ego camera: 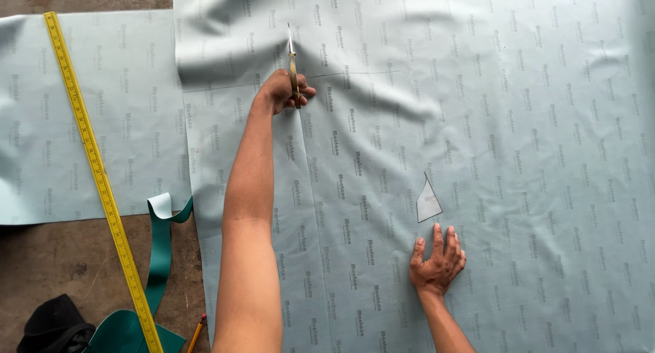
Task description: The person measures a large sheet of light blue fabric on a wooden table using a yellow ruler. They then use a pair of scissors to cut the fabric along the measured lines, separating a rectangular piece from the main roll.
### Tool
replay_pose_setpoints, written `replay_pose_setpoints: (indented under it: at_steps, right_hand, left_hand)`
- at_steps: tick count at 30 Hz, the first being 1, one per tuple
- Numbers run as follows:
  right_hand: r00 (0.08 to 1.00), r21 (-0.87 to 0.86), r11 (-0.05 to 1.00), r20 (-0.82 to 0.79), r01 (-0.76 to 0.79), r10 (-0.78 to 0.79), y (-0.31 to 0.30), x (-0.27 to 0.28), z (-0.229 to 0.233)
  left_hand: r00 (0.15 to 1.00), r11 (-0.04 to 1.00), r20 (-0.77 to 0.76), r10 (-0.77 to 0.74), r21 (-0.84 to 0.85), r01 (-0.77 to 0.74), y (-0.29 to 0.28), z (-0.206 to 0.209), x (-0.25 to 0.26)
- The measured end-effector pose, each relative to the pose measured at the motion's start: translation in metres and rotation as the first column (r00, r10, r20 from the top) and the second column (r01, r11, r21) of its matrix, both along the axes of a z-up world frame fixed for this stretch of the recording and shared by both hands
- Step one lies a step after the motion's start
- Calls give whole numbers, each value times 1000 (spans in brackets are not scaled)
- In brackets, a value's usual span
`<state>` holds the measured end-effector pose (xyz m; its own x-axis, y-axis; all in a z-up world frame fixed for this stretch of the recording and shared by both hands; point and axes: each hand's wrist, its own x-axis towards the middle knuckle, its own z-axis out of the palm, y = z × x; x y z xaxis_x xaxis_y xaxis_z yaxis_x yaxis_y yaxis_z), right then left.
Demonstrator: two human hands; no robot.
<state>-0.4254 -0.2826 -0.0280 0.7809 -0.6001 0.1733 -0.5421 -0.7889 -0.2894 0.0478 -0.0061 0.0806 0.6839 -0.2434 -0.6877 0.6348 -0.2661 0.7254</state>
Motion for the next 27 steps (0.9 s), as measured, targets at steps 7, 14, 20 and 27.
replay_pose_setpoints:
  at_steps: [7, 14, 20, 27]
  right_hand:
    - [1000, 32, 999, 1, 1, -1, -1, 0, 0]
    - [999, 37, 999, 35, -7, 5, -6, -2, -14]
    - [998, 99, 995, 67, -28, 21, -10, 4, -14]
    - [976, 378, 901, 131, -212, 175, -50, -28, -18]
  left_hand:
    - [1000, 1000, 10, 5, 18, -6, 8, 0, -13]
    - [994, 989, 80, 77, -133, -66, 55, -41, -189]
    - [945, 942, 102, 310, 99, -320, 86, -5, -471]
    - [950, 568, 52, 308, 791, -228, 133, -16, -663]
